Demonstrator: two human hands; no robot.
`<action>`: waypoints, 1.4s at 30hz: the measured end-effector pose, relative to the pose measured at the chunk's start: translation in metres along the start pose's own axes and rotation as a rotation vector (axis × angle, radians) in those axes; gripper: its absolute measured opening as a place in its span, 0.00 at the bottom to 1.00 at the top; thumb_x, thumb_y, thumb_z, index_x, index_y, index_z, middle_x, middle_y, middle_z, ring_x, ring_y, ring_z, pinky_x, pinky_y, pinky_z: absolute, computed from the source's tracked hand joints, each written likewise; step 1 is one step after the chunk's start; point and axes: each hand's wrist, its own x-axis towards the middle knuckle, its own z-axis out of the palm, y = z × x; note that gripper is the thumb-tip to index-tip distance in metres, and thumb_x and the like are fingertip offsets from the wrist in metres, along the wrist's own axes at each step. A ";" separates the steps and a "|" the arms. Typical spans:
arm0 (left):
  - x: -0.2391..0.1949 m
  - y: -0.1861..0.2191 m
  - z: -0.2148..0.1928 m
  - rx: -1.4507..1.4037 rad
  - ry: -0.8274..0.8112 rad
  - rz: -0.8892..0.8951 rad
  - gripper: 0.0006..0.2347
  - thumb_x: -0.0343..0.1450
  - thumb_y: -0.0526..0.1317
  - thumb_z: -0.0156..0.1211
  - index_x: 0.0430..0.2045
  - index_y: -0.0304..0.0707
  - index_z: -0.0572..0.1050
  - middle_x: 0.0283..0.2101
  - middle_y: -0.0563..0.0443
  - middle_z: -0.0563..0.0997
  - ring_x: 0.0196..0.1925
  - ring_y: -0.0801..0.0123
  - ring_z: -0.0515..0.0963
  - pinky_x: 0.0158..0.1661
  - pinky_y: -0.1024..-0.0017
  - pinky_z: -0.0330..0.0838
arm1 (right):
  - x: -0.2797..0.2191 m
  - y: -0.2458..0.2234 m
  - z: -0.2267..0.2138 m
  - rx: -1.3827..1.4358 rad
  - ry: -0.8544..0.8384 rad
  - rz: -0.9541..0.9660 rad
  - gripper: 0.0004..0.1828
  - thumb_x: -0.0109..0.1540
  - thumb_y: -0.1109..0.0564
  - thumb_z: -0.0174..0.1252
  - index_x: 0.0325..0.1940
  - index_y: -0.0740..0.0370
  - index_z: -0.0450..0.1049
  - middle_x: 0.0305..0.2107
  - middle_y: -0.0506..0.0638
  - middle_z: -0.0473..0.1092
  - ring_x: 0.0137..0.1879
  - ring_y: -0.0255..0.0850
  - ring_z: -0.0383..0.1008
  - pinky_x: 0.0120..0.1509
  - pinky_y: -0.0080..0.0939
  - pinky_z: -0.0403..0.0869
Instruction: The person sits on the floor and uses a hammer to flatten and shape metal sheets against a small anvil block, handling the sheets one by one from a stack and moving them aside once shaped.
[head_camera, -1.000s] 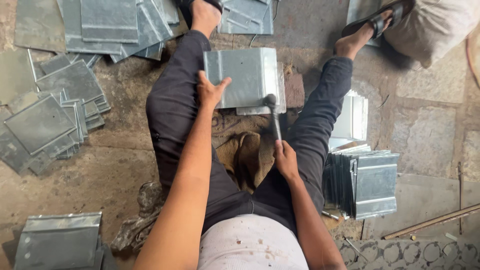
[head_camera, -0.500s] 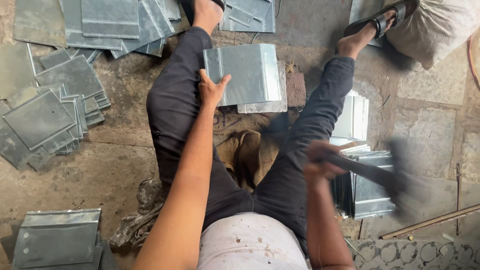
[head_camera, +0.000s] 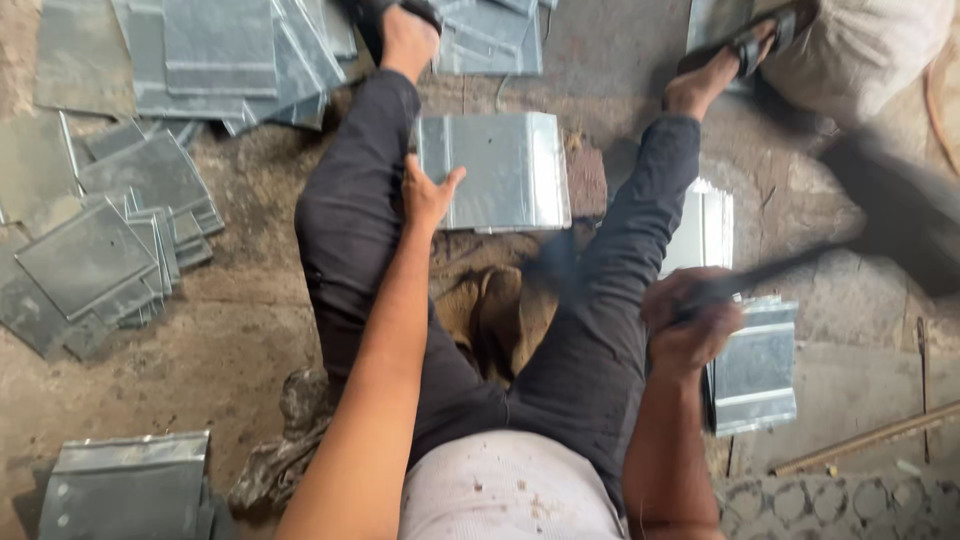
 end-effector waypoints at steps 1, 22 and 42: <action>-0.005 -0.001 0.002 0.013 0.034 0.071 0.45 0.64 0.62 0.76 0.58 0.21 0.57 0.53 0.16 0.73 0.53 0.30 0.76 0.50 0.50 0.73 | 0.003 0.004 -0.006 -0.010 -0.030 -0.150 0.23 0.69 0.35 0.46 0.47 0.56 0.71 0.18 0.44 0.60 0.19 0.31 0.57 0.21 0.36 0.57; -0.017 0.026 -0.023 -0.070 -0.032 -0.079 0.34 0.63 0.57 0.74 0.52 0.32 0.63 0.45 0.30 0.81 0.48 0.40 0.82 0.47 0.53 0.75 | 0.005 -0.001 0.005 -0.197 0.016 -0.273 0.34 0.69 0.24 0.39 0.42 0.58 0.65 0.18 0.45 0.59 0.16 0.32 0.54 0.17 0.33 0.56; -0.019 0.013 -0.016 -0.051 -0.075 -0.062 0.34 0.65 0.58 0.71 0.50 0.29 0.60 0.43 0.26 0.81 0.44 0.40 0.84 0.44 0.54 0.79 | 0.026 -0.021 0.013 -0.084 -0.169 -0.095 0.33 0.69 0.25 0.48 0.48 0.58 0.64 0.21 0.45 0.62 0.20 0.31 0.61 0.21 0.32 0.60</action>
